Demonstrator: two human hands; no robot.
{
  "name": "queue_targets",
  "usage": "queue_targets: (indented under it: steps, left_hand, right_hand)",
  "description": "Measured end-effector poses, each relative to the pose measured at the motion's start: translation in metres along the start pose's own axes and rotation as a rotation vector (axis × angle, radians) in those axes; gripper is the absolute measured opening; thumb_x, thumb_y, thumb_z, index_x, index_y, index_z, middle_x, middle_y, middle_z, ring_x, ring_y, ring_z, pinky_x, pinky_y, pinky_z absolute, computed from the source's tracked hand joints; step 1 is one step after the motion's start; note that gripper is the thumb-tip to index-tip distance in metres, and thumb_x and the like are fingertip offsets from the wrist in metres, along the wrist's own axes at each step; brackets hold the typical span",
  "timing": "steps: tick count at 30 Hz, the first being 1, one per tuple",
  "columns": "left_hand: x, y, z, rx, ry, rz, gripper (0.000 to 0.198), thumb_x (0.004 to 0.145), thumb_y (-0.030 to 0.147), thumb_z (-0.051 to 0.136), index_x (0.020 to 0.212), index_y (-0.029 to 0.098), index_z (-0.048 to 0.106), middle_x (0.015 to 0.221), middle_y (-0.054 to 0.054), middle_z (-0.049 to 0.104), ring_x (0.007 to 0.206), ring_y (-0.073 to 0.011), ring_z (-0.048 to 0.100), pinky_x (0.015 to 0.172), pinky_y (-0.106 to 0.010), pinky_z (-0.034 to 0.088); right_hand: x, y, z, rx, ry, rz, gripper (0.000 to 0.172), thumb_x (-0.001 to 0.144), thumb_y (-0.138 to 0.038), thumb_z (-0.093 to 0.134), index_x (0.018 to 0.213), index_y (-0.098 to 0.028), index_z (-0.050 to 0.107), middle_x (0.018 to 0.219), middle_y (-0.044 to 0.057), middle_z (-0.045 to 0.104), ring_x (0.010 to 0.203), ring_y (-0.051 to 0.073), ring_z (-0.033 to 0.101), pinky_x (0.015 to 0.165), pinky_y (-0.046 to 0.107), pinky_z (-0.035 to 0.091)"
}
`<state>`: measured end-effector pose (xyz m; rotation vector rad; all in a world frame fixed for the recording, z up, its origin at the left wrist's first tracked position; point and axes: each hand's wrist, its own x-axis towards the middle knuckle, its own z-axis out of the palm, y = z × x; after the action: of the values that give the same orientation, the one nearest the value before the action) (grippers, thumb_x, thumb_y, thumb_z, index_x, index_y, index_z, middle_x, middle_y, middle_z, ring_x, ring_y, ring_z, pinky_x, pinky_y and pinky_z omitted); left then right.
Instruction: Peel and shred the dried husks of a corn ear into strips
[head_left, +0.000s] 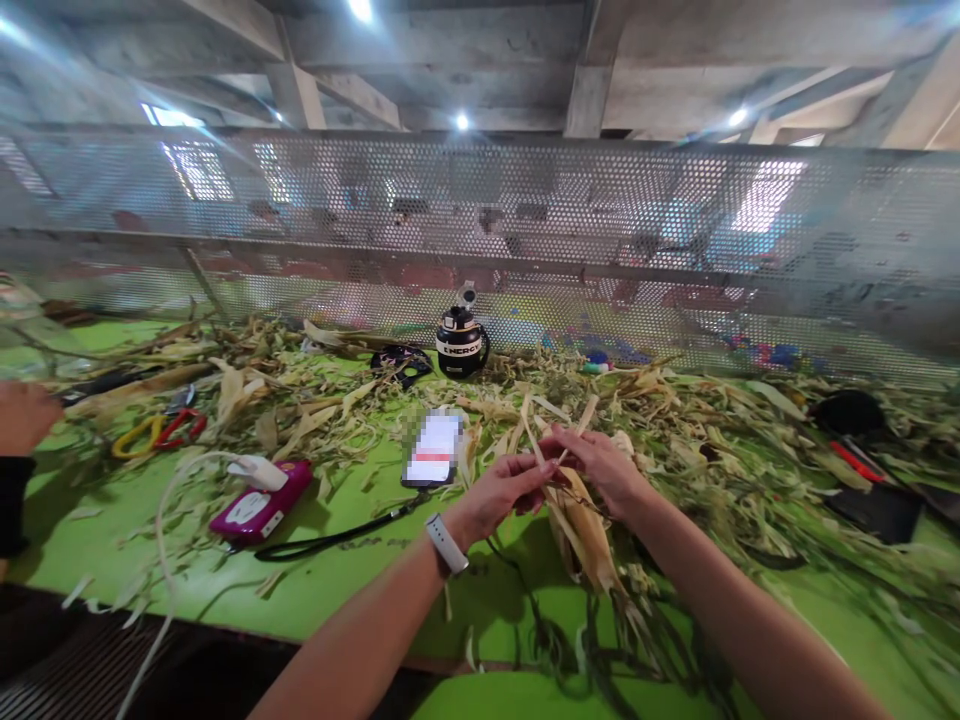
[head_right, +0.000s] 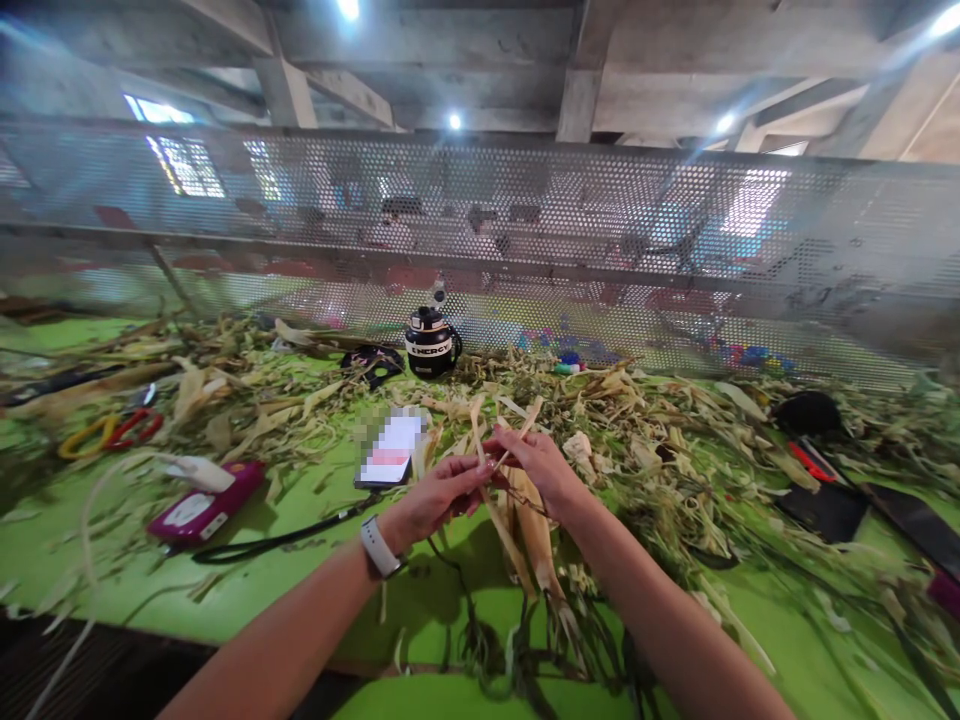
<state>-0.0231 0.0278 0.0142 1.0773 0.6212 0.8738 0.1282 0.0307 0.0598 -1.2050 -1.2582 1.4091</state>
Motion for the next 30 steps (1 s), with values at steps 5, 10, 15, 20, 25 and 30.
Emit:
queue_targets:
  steps: [5,10,15,20,25,30]
  left_hand:
    - [-0.001,0.005,0.002,0.068,0.035,0.018,0.037,0.064,0.048,0.072,0.067,0.012,0.062,0.050,0.004,0.050,0.043,-0.0038,0.039,0.044,-0.020,0.026]
    - [-0.002,0.007,0.003,0.112,0.015,0.028,0.039,0.065,0.049,0.071,0.060,0.013,0.057,0.050,0.003,0.050,0.045,-0.0045,0.042,0.047,-0.020,0.030]
    - [0.004,0.003,-0.001,-0.073,0.126,0.044,0.038,0.061,0.045,0.076,0.073,0.013,0.061,0.062,0.001,0.058,0.055,-0.0062,0.050,0.054,-0.020,0.038]
    - [0.006,0.004,-0.003,-0.119,0.179,0.109,0.037,0.058,0.039,0.079,0.076,0.013,0.060,0.066,0.003,0.056,0.052,-0.0029,0.045,0.048,-0.016,0.032]
    - [0.005,0.007,-0.003,-0.068,0.193,0.126,0.035,0.062,0.041,0.076,0.071,0.013,0.058,0.057,0.005,0.051,0.046,-0.0018,0.038,0.044,-0.016,0.026]
    - [0.006,0.008,-0.005,-0.046,0.246,0.130,0.035,0.060,0.041,0.077,0.067,0.012,0.059,0.057,0.003,0.056,0.045,-0.0024,0.041,0.044,-0.017,0.027]
  right_hand:
    - [0.006,0.004,-0.007,-0.357,0.048,-0.235,0.050,0.072,-0.063,0.054,0.056,-0.017,0.065,0.051,0.000,0.059,0.052,0.013,0.052,0.053,0.024,0.040]
    - [0.016,0.010,-0.018,-0.593,0.188,-0.293,0.062,0.077,-0.069,0.042,0.044,-0.018,0.057,0.044,0.002,0.053,0.048,0.014,0.049,0.051,0.025,0.035]
    - [0.012,0.005,-0.027,-0.574,0.210,-0.325,0.057,0.083,-0.065,0.036,0.054,-0.018,0.054,0.053,0.001,0.053,0.053,0.013,0.047,0.052,0.024,0.033]
    - [0.000,-0.001,-0.018,-0.730,-0.065,-0.374,0.037,0.076,-0.052,0.057,0.060,-0.018,0.058,0.057,-0.002,0.052,0.056,0.012,0.044,0.053,0.023,0.031]
    - [-0.002,-0.001,-0.014,-0.768,-0.285,-0.409,0.032,0.085,-0.044,0.048,0.070,-0.018,0.059,0.066,-0.001,0.055,0.064,0.012,0.048,0.060,0.023,0.035]
    - [0.004,0.004,-0.024,-0.879,-0.287,-0.436,0.033,0.089,-0.040,0.043,0.069,-0.017,0.056,0.064,-0.002,0.053,0.063,0.012,0.048,0.060,0.022,0.036]
